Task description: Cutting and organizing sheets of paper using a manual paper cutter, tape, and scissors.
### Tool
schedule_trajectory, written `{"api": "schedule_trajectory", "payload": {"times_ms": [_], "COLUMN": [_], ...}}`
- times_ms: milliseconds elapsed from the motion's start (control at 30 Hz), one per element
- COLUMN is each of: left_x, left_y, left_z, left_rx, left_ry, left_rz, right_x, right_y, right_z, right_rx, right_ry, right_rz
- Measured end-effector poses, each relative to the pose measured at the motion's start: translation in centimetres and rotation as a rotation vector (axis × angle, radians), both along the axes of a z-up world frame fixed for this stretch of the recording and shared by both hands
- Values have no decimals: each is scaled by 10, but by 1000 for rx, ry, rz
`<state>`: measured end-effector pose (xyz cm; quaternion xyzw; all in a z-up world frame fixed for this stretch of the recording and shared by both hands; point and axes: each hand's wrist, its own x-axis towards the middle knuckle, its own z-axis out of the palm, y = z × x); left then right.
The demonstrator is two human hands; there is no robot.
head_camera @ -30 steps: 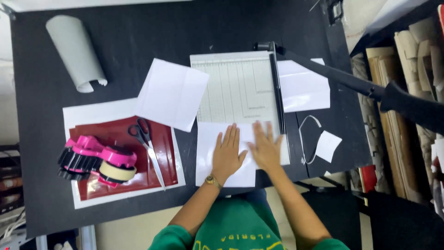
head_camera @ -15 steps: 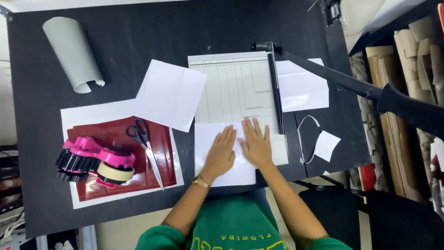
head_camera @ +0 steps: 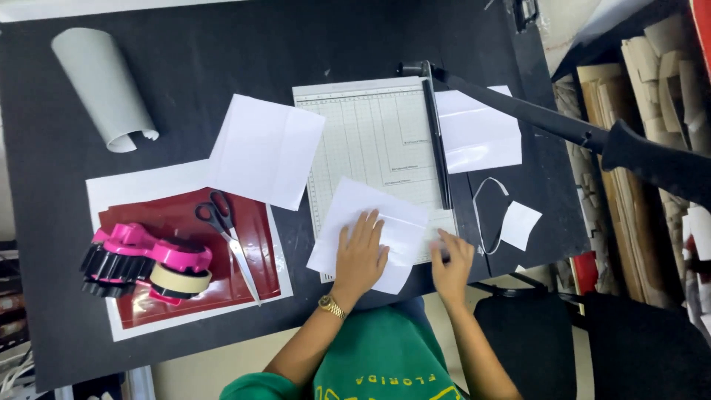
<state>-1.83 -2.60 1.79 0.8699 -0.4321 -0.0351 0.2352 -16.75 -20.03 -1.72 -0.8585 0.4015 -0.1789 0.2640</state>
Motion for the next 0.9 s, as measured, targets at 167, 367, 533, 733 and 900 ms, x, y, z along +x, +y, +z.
{"api": "schedule_trajectory", "payload": {"times_ms": [167, 367, 533, 733, 900], "left_x": [0, -10, 0, 16, 17], "left_y": [-4, -1, -16, -22, -8], "left_z": [-23, -16, -15, -16, -12], "left_rx": [150, 223, 180, 234, 132], "left_ry": [-4, 49, -37, -16, -34], "left_rz": [-117, -66, 99, 108, -79], "right_x": [37, 50, 26, -11, -21], "right_y": [4, 20, 21, 33, 38], "right_z": [13, 34, 22, 6, 1], "right_rx": [-65, -66, 58, 190, 87], "right_ry": [134, 202, -26, -69, -3], "right_rz": [20, 2, -41, -167, -176]}}
